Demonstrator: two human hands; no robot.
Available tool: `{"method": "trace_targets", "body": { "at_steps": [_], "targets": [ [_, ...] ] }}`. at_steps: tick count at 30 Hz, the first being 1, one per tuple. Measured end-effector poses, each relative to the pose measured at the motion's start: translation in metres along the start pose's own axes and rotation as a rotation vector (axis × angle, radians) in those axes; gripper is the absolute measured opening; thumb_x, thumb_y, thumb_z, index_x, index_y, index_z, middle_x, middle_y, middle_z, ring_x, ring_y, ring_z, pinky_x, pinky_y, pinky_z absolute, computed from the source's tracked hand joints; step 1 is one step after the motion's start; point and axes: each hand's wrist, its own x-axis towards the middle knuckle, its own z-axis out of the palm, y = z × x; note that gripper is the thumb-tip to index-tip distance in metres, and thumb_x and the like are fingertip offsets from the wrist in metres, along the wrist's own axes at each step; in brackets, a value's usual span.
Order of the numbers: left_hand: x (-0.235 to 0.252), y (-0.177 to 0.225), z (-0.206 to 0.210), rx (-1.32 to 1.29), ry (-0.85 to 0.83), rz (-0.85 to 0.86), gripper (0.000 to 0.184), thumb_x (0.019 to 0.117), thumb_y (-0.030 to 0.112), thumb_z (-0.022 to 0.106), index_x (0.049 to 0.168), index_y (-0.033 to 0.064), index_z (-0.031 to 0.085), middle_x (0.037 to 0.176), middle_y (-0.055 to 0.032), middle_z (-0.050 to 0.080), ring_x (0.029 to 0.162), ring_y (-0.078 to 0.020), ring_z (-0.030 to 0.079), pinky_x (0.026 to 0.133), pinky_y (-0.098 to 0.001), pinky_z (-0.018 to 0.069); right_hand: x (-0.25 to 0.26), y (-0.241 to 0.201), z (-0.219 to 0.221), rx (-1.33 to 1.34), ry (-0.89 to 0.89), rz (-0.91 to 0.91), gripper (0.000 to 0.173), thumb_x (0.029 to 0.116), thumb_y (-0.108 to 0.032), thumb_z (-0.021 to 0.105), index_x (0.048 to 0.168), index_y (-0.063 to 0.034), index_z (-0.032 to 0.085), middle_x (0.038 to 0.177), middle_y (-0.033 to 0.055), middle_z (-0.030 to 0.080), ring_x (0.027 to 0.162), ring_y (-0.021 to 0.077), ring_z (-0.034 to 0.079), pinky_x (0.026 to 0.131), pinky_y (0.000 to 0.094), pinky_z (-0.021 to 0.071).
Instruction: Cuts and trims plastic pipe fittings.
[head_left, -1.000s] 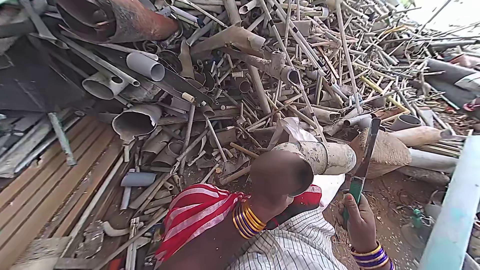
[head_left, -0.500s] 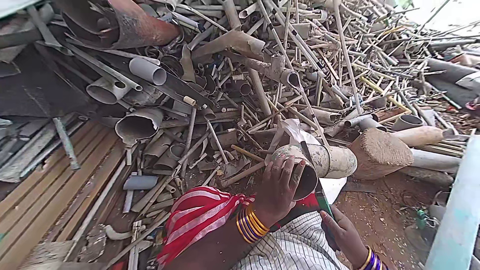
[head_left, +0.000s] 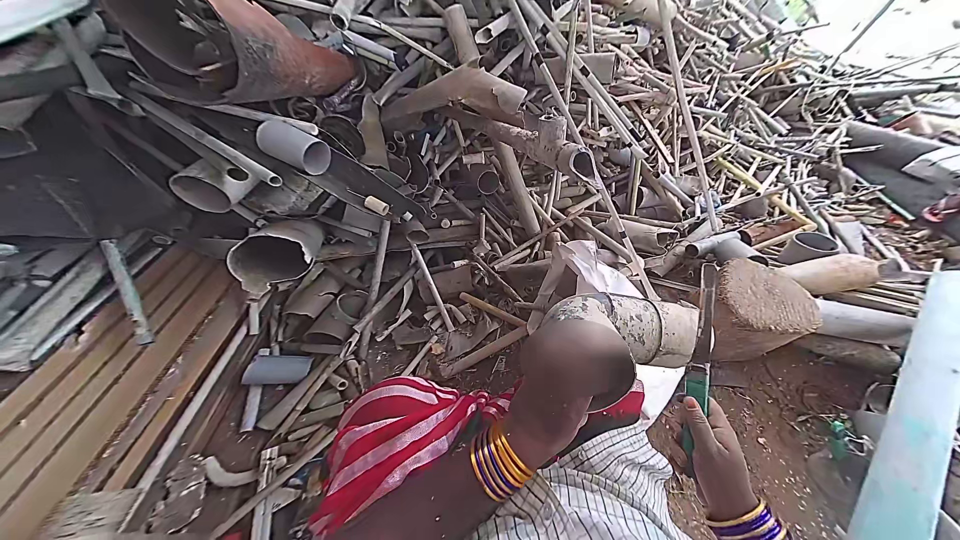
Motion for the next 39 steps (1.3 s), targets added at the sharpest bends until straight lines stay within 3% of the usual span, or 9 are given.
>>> {"method": "trace_targets", "body": {
  "at_steps": [3,8,12,14,23,26,30,34,39],
  "targets": [
    [-0.002,0.003,0.001,0.002,-0.007,-0.019,0.115,0.0360,0.030,0.095,0.142,0.0096,0.055,0.132,-0.0188,0.064,0.124,-0.0419,0.060,0.098,-0.0564,0.0502,-0.008,0.009,-0.006,-0.136,-0.303,0.101,0.029,0.1031,-0.031,0.043,0.115,-0.0065,0.054,0.057,-0.0089,0.048,0.040,0.0011,0.043,0.040,0.0188,0.0411],
    [0.000,0.006,0.001,-0.015,-0.007,-0.065,0.115,0.0359,0.028,0.095,0.142,0.0087,0.056,0.132,-0.0205,0.065,0.124,-0.0433,0.060,0.097,-0.0564,0.0511,0.008,-0.009,-0.001,0.086,0.137,-0.032,0.022,0.1107,-0.021,0.030,0.113,-0.0061,0.046,0.058,-0.0101,0.047,0.041,-0.0019,0.044,0.039,0.0143,0.0414],
    [-0.005,0.008,0.001,0.009,-0.004,-0.056,0.112,0.0404,0.027,0.095,0.144,0.0099,0.054,0.132,-0.0198,0.064,0.125,-0.0429,0.060,0.098,-0.0567,0.0500,-0.003,-0.002,-0.010,-0.083,-0.295,0.129,0.030,0.1031,-0.031,0.040,0.117,-0.0069,0.051,0.058,-0.0081,0.049,0.039,0.0017,0.044,0.039,0.0186,0.0425],
    [-0.007,0.012,0.001,0.012,0.001,-0.055,0.109,0.0424,0.025,0.095,0.143,0.0107,0.055,0.132,-0.0188,0.064,0.124,-0.0425,0.060,0.097,-0.0571,0.0503,-0.001,-0.008,-0.010,0.035,-0.168,0.079,0.027,0.1054,-0.024,0.036,0.118,-0.0060,0.051,0.058,-0.0081,0.051,0.038,0.0001,0.044,0.036,0.0158,0.0402],
    [-0.014,0.030,0.002,0.091,-0.008,-0.031,0.065,0.0843,-0.002,0.068,0.144,0.0211,0.055,0.137,-0.0103,0.062,0.127,-0.0357,0.059,0.098,-0.0561,0.0471,-0.005,-0.009,-0.013,-0.013,-0.128,0.063,0.027,0.1059,-0.023,0.033,0.116,-0.0058,0.052,0.056,-0.0099,0.051,0.037,-0.0017,0.042,0.036,0.0153,0.0398],
    [-0.016,0.035,-0.001,0.089,-0.044,-0.018,0.064,0.0861,-0.004,0.065,0.144,0.0212,0.057,0.139,-0.0101,0.062,0.126,-0.0352,0.060,0.096,-0.0570,0.0481,0.000,-0.012,-0.011,0.062,0.062,0.017,0.023,0.1115,-0.023,0.026,0.110,-0.0102,0.045,0.058,-0.0096,0.048,0.039,-0.0007,0.042,0.036,0.0159,0.0403],
    [-0.016,0.040,0.000,0.093,-0.059,-0.009,0.064,0.0869,-0.005,0.065,0.142,0.0263,0.060,0.142,-0.0049,0.061,0.129,-0.0324,0.059,0.097,-0.0571,0.0466,-0.011,-0.009,-0.017,-0.012,-0.273,0.142,0.028,0.1051,-0.026,0.035,0.119,-0.0075,0.051,0.058,-0.0093,0.053,0.038,-0.0017,0.044,0.036,0.0150,0.0397],
    [-0.016,0.042,-0.004,0.087,-0.117,0.002,0.069,0.0857,-0.008,0.067,0.144,0.0282,0.057,0.145,-0.0027,0.059,0.134,-0.0304,0.056,0.100,-0.0577,0.0457,0.001,-0.016,-0.019,0.134,0.046,0.034,0.029,0.1122,-0.024,0.022,0.107,-0.0110,0.047,0.056,-0.0092,0.052,0.037,-0.0009,0.044,0.035,0.0146,0.0387],
    [-0.015,0.044,-0.003,0.103,-0.099,0.009,0.071,0.0874,-0.008,0.065,0.147,0.0291,0.055,0.145,0.0000,0.060,0.135,-0.0286,0.055,0.101,-0.0568,0.0436,-0.016,-0.006,-0.020,0.029,-0.254,0.174,0.028,0.1077,-0.025,0.029,0.118,-0.0075,0.049,0.058,-0.0105,0.052,0.039,-0.0030,0.044,0.036,0.0135,0.0392]
  ]
}}
